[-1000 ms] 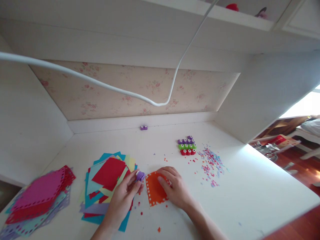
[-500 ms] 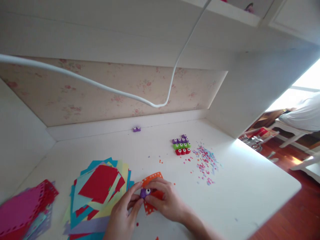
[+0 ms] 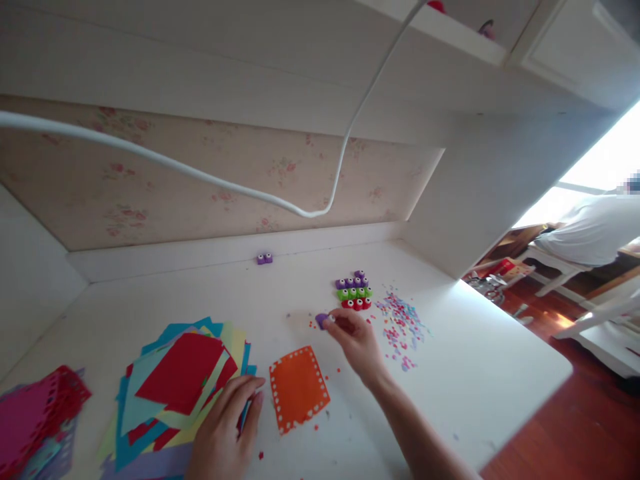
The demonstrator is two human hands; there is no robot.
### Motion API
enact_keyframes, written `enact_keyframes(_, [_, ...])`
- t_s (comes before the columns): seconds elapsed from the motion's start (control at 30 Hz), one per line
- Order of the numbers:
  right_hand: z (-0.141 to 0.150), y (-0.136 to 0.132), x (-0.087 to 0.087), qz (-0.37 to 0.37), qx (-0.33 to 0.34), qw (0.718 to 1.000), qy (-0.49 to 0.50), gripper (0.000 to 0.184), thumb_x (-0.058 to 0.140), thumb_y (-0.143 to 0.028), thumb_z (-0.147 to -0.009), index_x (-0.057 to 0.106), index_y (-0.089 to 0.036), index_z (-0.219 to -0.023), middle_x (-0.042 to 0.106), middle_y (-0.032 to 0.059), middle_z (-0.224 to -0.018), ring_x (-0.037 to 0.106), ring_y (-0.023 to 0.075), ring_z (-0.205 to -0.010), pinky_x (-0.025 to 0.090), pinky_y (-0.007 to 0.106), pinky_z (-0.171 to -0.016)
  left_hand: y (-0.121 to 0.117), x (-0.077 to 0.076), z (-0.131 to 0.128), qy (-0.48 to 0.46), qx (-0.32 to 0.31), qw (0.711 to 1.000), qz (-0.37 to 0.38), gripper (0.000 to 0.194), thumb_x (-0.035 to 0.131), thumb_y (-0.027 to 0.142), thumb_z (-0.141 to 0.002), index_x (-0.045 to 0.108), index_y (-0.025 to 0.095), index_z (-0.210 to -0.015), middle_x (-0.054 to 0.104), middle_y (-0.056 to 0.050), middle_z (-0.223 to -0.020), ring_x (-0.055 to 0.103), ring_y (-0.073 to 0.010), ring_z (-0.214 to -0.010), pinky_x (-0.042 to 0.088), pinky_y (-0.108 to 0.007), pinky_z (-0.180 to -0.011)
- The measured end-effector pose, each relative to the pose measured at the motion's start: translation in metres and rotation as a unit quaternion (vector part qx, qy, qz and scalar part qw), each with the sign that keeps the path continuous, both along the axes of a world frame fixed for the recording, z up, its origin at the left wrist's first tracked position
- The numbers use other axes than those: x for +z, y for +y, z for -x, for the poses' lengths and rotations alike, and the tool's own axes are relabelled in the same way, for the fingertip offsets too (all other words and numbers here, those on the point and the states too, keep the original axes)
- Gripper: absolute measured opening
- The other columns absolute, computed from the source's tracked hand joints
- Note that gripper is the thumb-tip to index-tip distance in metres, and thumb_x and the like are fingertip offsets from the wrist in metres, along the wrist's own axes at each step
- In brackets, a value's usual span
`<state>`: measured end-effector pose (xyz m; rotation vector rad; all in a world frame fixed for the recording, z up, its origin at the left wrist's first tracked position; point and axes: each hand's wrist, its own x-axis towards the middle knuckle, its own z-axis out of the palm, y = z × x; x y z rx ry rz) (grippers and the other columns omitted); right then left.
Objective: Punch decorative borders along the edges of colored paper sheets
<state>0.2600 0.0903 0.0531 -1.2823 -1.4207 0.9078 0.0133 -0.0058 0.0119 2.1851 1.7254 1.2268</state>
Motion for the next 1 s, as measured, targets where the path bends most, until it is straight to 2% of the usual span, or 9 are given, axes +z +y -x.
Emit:
enact_keyframes(0.07, [-0.024, 0.036, 0.010, -0.001, -0.055, 0.992, -0.111, 0.039, 0.059, -0.050, -0.084, 0.066, -0.016, -0.101, 0.073, 0.0079, -0.086, 0.068, 0.0196, -0.077, 0.053, 0.030, -0.068, 0.000, -0.001, 0.000, -0.003, 0.000, 1.000, 0.002, 0.020, 0.050, 0.035, -0.093, 0.064, 0.025, -0.104, 0.069, -0.005, -0.103, 0.068, -0.0206, -0.095, 0.058, -0.029, -0.081])
enact_keyframes(0.1, [-0.036, 0.055, 0.017, 0.006, -0.096, 0.977, -0.191, 0.042, 0.054, -0.052, -0.086, 0.065, -0.016, -0.106, 0.073, 0.0075, -0.086, 0.069, 0.0194, -0.076, 0.053, 0.029, -0.067, 0.000, -0.001, -0.001, -0.003, -0.002, 1.000, 0.002, 0.021, 0.050, 0.035, -0.093, 0.064, 0.025, -0.105, 0.069, -0.005, -0.104, 0.068, -0.0206, -0.096, 0.058, -0.029, -0.081])
enact_keyframes(0.23, [-0.070, 0.125, 0.036, 0.015, -0.136, 0.944, -0.299, 0.039, 0.057, -0.042, -0.084, 0.066, -0.018, -0.113, 0.073, 0.0075, -0.094, 0.068, 0.0201, -0.086, 0.050, 0.029, -0.075, 0.000, -0.005, 0.002, 0.017, -0.007, 1.000, -0.007, 0.023, 0.050, 0.034, -0.093, 0.065, 0.026, -0.107, 0.070, -0.005, -0.105, 0.068, -0.0214, -0.098, 0.057, -0.032, -0.085])
enact_keyframes(0.33, [-0.076, 0.157, 0.036, 0.031, -0.138, 0.912, -0.384, 0.029, 0.061, -0.036, -0.080, 0.073, -0.019, -0.101, 0.074, 0.0089, -0.098, 0.067, 0.0233, -0.094, 0.046, 0.029, -0.080, 0.001, -0.007, 0.008, 0.036, 0.006, 0.999, -0.010, 0.023, 0.050, 0.035, -0.092, 0.066, 0.026, -0.107, 0.070, -0.005, -0.105, 0.068, -0.0221, -0.098, 0.057, -0.033, -0.085])
enact_keyframes(0.43, [-0.074, 0.171, 0.027, 0.050, -0.120, 0.881, -0.455, 0.023, 0.063, -0.029, -0.077, 0.076, -0.020, -0.092, 0.074, 0.0108, -0.100, 0.065, 0.0255, -0.098, 0.044, 0.030, -0.082, 0.000, -0.005, 0.014, 0.039, 0.005, 0.999, -0.011, 0.024, 0.048, 0.033, -0.093, 0.067, 0.024, -0.106, 0.070, -0.005, -0.105, 0.067, -0.0227, -0.100, 0.055, -0.035, -0.089])
enact_keyframes(0.63, [-0.070, 0.178, 0.016, 0.086, -0.084, 0.834, -0.539, 0.025, 0.061, -0.019, -0.074, 0.076, -0.014, -0.094, 0.072, 0.0178, -0.101, 0.063, 0.0280, -0.102, 0.043, 0.032, -0.086, -0.001, 0.000, 0.014, 0.039, 0.015, 0.999, 0.014, 0.023, 0.048, 0.032, -0.094, 0.066, 0.023, -0.105, 0.068, -0.007, -0.105, 0.065, -0.0230, -0.100, 0.054, -0.036, -0.089])
enact_keyframes(0.8, [-0.057, 0.170, 0.031, 0.044, -0.063, 0.835, -0.544, 0.034, 0.055, -0.022, -0.082, 0.070, -0.009, -0.110, 0.066, 0.0212, -0.116, 0.056, 0.0304, -0.113, 0.040, 0.038, -0.095, -0.003, 0.001, 0.009, 0.062, -0.011, 0.998, 0.028, 0.022, 0.047, 0.030, -0.095, 0.065, 0.023, -0.106, 0.068, -0.007, -0.105, 0.065, -0.0226, -0.099, 0.055, -0.037, -0.088])
enact_keyframes(0.9, [-0.034, 0.142, 0.039, -0.007, -0.012, 0.857, -0.515, 0.034, 0.047, -0.026, -0.091, 0.066, -0.015, -0.117, 0.065, 0.0145, -0.121, 0.058, 0.0256, -0.111, 0.041, 0.036, -0.096, -0.003, 0.005, 0.001, 0.077, -0.021, 0.996, 0.029, 0.022, 0.048, 0.030, -0.094, 0.065, 0.023, -0.106, 0.068, -0.007, -0.109, 0.065, -0.0229, -0.101, 0.055, -0.037, -0.089])
enact_keyframes(1.0, [-0.012, 0.091, 0.035, -0.034, 0.094, 0.875, -0.474, 0.027, 0.050, -0.030, -0.091, 0.070, -0.023, -0.108, 0.071, 0.0049, -0.107, 0.065, 0.0180, -0.093, 0.049, 0.028, -0.085, -0.003, 0.007, -0.008, 0.109, -0.037, 0.993, 0.027, 0.025, 0.052, 0.031, -0.092, 0.065, 0.023, -0.112, 0.068, -0.007, -0.116, 0.064, -0.0243, -0.107, 0.055, -0.038, -0.091])
